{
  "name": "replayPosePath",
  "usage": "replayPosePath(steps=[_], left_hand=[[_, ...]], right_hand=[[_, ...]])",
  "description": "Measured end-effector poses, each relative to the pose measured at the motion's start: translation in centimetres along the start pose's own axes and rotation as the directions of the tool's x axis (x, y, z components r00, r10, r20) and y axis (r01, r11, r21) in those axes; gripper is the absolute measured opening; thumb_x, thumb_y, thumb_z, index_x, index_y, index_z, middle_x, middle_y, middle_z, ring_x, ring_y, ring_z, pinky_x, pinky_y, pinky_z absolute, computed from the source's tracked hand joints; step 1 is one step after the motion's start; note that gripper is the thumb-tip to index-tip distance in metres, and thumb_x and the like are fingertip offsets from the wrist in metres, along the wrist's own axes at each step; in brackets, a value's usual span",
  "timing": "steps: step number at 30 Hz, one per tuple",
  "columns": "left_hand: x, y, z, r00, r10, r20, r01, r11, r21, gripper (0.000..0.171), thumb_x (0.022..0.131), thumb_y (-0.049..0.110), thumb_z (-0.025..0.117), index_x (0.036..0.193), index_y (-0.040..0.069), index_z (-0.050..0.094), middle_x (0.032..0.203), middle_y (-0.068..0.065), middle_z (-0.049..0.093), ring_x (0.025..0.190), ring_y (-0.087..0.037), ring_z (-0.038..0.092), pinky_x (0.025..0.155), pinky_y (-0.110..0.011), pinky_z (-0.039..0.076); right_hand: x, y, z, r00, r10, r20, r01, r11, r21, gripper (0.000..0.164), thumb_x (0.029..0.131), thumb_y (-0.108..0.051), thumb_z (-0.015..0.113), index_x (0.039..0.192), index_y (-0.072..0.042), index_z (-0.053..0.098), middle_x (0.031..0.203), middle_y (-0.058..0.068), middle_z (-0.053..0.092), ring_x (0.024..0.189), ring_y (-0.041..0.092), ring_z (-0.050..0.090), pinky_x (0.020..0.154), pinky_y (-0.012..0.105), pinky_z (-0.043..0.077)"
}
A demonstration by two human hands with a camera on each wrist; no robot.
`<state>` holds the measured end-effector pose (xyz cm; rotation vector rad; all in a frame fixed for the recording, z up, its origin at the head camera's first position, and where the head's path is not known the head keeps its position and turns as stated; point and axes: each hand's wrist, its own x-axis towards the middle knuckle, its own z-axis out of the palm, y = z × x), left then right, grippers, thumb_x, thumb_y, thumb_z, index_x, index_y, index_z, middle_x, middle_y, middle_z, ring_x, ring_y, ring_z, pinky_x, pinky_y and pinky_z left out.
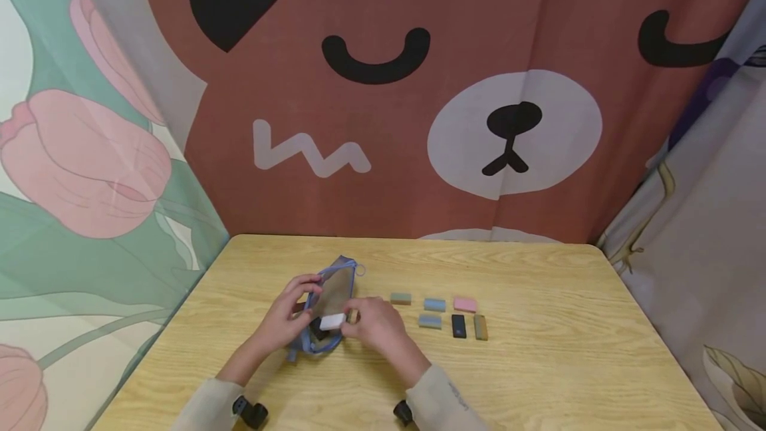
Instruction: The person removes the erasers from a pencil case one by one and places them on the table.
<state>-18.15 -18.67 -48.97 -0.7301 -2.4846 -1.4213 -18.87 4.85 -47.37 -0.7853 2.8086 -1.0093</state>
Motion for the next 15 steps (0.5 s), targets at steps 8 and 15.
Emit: replayPosePath(steps=[8,15], left_hand=[[-0.1,-0.3,0.0,1.0,0.003,-0.007,-0.004,1.0,-0.008,0.044,0.084,-0.014,0.057,0.118,0.013,0.06,0.147,-0.012,0.046,0.13,-0.029,0.052,0.092,-0.043,0.054],[-0.1,-0.2,0.0,1.0,0.002,-0.015,-0.002,1.0,-0.005,0.044,0.083,-0.014,0.057,0.118,0.013,0.06,0.148,-0.013,0.046,0.129,-0.029,0.052,0.091,-0.044,0.054]], right_hand=[[-0.9,0.2,-1.0,0.999,-0.031,-0.032,0.032,0.999,0.023,0.018,0.088,-0.025,0.074,0.105,-0.021,0.075,0.068,-0.013,0.059,0.052,0.004,0.047,0.048,0.024,0.038],[-1.6,0.7,-1.5,0.994,-0.067,-0.081,0.069,0.997,0.029,0.017,0.088,-0.025,0.077,0.104,-0.02,0.075,0.067,-0.013,0.059,0.054,0.002,0.044,0.048,0.021,0.035]])
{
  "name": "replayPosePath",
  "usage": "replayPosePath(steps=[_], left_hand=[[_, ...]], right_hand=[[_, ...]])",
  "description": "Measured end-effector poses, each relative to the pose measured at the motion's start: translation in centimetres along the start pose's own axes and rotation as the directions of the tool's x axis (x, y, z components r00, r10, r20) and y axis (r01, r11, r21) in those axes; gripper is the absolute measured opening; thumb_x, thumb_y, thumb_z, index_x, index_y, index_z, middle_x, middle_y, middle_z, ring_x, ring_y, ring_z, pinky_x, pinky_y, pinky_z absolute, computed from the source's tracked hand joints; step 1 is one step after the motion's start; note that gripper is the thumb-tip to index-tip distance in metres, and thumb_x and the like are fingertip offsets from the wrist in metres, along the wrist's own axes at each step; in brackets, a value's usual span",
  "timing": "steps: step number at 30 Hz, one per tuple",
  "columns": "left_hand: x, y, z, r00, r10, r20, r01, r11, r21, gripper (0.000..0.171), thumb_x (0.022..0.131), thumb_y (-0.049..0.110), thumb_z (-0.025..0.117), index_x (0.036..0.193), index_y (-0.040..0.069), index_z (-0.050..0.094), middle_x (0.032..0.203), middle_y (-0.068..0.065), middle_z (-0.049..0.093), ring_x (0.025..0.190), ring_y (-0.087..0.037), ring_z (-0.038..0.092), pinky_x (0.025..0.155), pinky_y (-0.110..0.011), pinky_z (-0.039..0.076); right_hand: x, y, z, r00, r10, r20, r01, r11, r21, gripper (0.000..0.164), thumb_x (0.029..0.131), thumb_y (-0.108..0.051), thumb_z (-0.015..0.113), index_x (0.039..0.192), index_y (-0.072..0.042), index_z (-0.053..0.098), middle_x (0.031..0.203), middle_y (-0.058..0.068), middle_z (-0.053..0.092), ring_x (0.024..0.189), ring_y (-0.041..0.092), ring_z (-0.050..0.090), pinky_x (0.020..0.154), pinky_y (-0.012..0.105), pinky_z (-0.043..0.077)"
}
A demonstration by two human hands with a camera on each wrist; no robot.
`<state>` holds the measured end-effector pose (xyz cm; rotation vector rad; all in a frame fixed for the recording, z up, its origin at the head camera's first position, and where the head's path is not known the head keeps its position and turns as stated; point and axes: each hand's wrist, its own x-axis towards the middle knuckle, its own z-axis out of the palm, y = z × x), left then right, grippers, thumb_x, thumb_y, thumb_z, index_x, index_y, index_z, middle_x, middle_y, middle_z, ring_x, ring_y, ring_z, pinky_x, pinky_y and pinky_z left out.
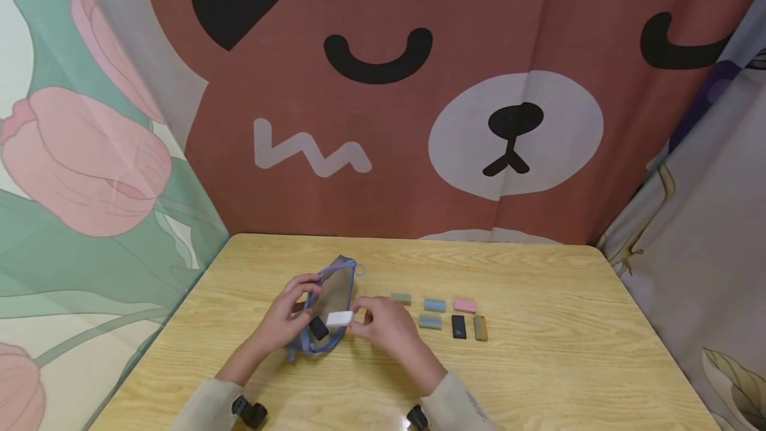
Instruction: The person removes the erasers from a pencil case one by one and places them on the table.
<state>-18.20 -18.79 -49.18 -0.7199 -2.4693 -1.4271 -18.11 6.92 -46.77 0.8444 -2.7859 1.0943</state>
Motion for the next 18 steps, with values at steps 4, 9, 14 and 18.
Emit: replayPosePath(steps=[4,9,14,18], left_hand=[[0.0,0.0,0.0,1.0,0.004,-0.002,-0.004,1.0,-0.004,0.043,0.083,-0.014,0.057,0.117,0.012,0.06,0.147,-0.015,0.046,0.128,-0.029,0.053,0.089,-0.041,0.055],[0.0,-0.2,-0.1,1.0,0.009,0.003,-0.009,1.0,-0.003,0.044,0.084,-0.014,0.057,0.118,0.013,0.06,0.148,-0.012,0.045,0.129,-0.029,0.052,0.089,-0.04,0.055],[0.0,-0.4,-0.1,1.0,0.017,0.006,-0.017,1.0,-0.011,0.045,0.084,-0.015,0.056,0.118,0.013,0.06,0.148,-0.011,0.045,0.128,-0.029,0.053,0.091,-0.042,0.055],[0.0,-0.5,-0.1,1.0,0.025,0.01,-0.025,1.0,-0.015,0.046,0.084,-0.016,0.056,0.119,0.013,0.06,0.148,-0.011,0.045,0.128,-0.03,0.053,0.091,-0.042,0.054]], right_hand=[[-0.4,0.3,-0.4,1.0,-0.013,-0.013,0.013,1.0,-0.002,0.019,0.088,-0.025,0.078,0.105,-0.018,0.075,0.067,-0.013,0.06,0.053,0.002,0.043,0.048,0.021,0.035],[-0.8,0.6,-0.9,1.0,0.001,-0.014,-0.001,1.0,-0.022,0.019,0.088,-0.025,0.078,0.106,-0.019,0.075,0.067,-0.014,0.059,0.054,0.002,0.043,0.048,0.021,0.036],[-1.3,1.1,-1.5,1.0,0.017,-0.008,-0.017,1.0,-0.008,0.018,0.089,-0.023,0.077,0.106,-0.019,0.075,0.068,-0.014,0.059,0.054,0.002,0.044,0.048,0.021,0.036],[-1.7,1.5,-1.8,1.0,0.017,-0.006,-0.017,1.0,-0.005,0.019,0.09,-0.023,0.076,0.108,-0.019,0.075,0.068,-0.014,0.059,0.056,0.002,0.046,0.049,0.021,0.038]])
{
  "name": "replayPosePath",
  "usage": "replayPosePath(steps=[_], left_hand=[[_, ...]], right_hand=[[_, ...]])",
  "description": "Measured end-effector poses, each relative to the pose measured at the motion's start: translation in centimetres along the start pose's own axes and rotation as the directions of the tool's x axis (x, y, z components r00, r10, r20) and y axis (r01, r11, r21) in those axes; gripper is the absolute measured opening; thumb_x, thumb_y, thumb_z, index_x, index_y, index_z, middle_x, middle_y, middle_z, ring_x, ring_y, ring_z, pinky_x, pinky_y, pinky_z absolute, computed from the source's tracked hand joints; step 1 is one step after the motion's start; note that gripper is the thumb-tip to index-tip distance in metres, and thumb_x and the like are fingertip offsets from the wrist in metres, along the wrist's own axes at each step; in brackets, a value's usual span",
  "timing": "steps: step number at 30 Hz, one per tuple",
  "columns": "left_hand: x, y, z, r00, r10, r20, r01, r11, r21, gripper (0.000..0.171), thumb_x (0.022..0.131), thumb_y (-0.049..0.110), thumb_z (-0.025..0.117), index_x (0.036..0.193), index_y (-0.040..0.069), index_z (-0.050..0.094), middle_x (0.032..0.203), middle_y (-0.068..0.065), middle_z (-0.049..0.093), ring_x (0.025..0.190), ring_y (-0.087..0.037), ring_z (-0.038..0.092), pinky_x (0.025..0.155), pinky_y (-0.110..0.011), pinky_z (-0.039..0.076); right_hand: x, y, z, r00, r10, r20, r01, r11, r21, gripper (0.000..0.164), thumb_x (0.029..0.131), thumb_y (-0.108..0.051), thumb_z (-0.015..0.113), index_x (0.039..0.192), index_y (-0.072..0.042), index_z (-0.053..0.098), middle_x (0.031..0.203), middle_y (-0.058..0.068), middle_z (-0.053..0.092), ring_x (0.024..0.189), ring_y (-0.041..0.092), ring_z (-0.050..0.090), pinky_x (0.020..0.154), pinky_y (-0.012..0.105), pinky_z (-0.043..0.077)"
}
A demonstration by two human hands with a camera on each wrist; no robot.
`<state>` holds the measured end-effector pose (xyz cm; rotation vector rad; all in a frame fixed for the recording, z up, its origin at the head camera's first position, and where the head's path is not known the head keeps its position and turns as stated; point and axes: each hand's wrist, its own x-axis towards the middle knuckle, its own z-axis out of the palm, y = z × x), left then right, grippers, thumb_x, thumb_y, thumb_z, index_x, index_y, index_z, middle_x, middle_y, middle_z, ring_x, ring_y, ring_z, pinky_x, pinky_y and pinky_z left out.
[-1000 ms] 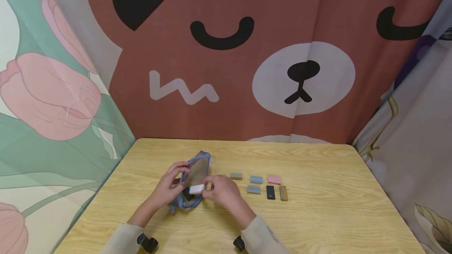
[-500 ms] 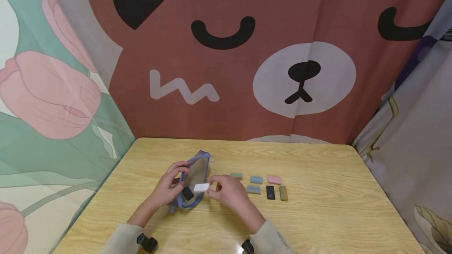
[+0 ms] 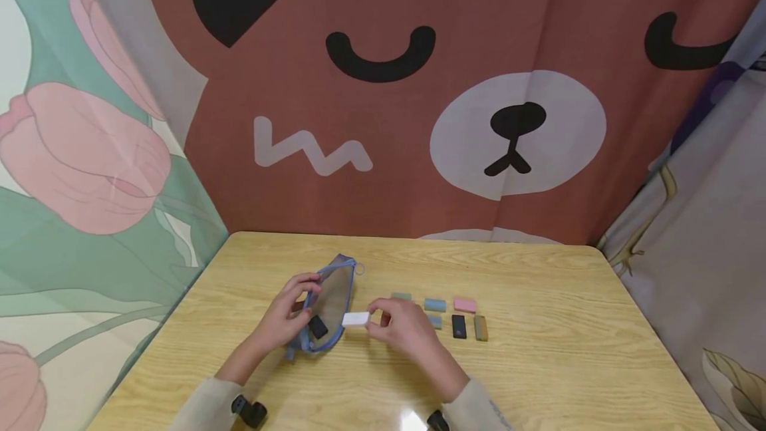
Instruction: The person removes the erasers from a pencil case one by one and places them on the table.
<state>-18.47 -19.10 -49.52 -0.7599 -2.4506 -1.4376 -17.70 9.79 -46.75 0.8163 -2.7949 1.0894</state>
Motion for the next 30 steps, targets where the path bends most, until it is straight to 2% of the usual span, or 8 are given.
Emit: replayPosePath(steps=[17,30], left_hand=[[-0.1,0.0,-0.1,1.0,0.004,-0.001,-0.004,1.0,-0.005,0.045,0.085,-0.015,0.055,0.119,0.013,0.059,0.147,-0.011,0.044,0.129,-0.028,0.052,0.091,-0.042,0.054],[-0.1,0.0,-0.2,1.0,-0.001,-0.008,0.0,1.0,-0.013,0.046,0.085,-0.016,0.055,0.12,0.013,0.059,0.148,-0.01,0.045,0.129,-0.028,0.052,0.093,-0.044,0.054]], right_hand=[[-1.9,2.1,-1.3,0.999,-0.002,-0.033,0.001,1.0,-0.022,0.018,0.088,-0.024,0.078,0.106,-0.021,0.075,0.07,-0.014,0.058,0.059,-0.001,0.048,0.051,0.022,0.041],[-2.7,3.3,-2.1,0.999,0.009,-0.035,-0.01,0.999,-0.03,0.019,0.088,-0.02,0.079,0.107,-0.017,0.075,0.071,-0.012,0.059,0.06,-0.001,0.049,0.05,0.021,0.042]])
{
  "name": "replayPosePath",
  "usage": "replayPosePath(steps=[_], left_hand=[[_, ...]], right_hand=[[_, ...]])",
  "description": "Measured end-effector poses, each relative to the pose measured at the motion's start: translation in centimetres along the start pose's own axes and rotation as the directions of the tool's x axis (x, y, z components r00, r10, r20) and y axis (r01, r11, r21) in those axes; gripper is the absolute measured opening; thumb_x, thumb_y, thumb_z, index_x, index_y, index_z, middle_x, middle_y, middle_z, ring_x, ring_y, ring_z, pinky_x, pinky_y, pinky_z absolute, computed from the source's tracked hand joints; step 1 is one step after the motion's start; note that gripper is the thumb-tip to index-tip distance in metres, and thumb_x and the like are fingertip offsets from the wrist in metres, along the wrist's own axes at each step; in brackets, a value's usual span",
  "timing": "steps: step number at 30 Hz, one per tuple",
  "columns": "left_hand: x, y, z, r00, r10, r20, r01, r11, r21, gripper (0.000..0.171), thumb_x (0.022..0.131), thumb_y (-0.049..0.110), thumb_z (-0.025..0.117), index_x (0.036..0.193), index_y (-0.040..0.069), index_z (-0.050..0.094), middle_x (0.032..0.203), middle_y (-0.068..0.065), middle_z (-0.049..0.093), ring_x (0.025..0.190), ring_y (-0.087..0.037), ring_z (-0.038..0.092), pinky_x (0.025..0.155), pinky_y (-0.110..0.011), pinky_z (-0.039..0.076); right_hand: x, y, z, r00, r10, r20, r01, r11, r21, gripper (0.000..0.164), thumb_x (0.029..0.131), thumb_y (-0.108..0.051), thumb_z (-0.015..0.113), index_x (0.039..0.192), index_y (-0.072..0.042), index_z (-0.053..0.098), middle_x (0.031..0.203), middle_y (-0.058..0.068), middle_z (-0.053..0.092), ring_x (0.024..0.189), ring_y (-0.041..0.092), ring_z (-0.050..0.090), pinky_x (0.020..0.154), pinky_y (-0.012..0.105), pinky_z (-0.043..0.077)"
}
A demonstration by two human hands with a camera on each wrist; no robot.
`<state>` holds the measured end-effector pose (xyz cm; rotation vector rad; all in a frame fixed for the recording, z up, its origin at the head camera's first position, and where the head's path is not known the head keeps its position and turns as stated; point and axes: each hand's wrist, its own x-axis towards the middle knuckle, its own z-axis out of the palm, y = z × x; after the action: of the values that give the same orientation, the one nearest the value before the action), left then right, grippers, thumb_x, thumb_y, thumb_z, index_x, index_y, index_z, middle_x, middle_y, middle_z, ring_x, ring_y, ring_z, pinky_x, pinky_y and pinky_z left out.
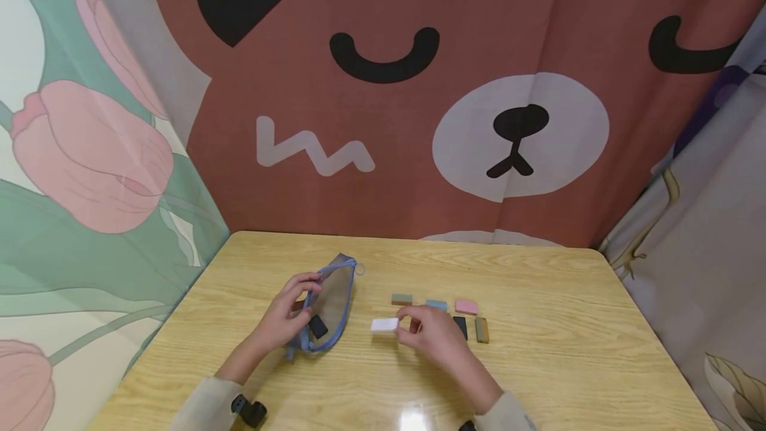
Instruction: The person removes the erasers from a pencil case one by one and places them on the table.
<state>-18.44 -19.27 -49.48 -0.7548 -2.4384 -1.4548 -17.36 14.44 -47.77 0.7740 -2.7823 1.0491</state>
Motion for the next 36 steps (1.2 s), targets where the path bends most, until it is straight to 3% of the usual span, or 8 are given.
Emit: replayPosePath(steps=[11,21,36], left_hand=[[0.1,-0.1,0.0,1.0,0.008,-0.009,-0.008,1.0,0.0,0.047,0.084,-0.018,0.056,0.119,0.015,0.06,0.148,-0.011,0.045,0.127,-0.028,0.053,0.09,-0.043,0.054],[0.1,0.0,-0.1,1.0,0.006,-0.002,-0.006,1.0,-0.008,0.047,0.085,-0.017,0.056,0.119,0.015,0.059,0.149,-0.011,0.044,0.129,-0.028,0.052,0.092,-0.043,0.055],[0.3,0.1,0.3,1.0,-0.029,-0.012,0.029,1.0,-0.002,0.043,0.083,-0.022,0.052,0.118,0.002,0.058,0.148,-0.026,0.041,0.128,-0.038,0.051,0.091,-0.056,0.052]], right_hand=[[0.5,1.8,-0.2,1.0,0.024,0.009,-0.024,1.0,-0.008,0.018,0.089,-0.02,0.077,0.106,-0.017,0.075,0.071,-0.012,0.057,0.056,0.001,0.045,0.048,0.021,0.039],[0.9,2.7,-0.6,0.999,-0.003,0.037,0.004,0.999,-0.039,0.016,0.09,-0.018,0.075,0.105,-0.013,0.075,0.069,-0.01,0.062,0.053,0.0,0.043,0.047,0.02,0.037],[1.3,2.9,-0.6,0.997,0.038,0.072,-0.029,0.993,-0.115,0.014,0.089,-0.018,0.076,0.103,-0.014,0.076,0.067,-0.011,0.057,0.053,0.003,0.04,0.048,0.021,0.033]])
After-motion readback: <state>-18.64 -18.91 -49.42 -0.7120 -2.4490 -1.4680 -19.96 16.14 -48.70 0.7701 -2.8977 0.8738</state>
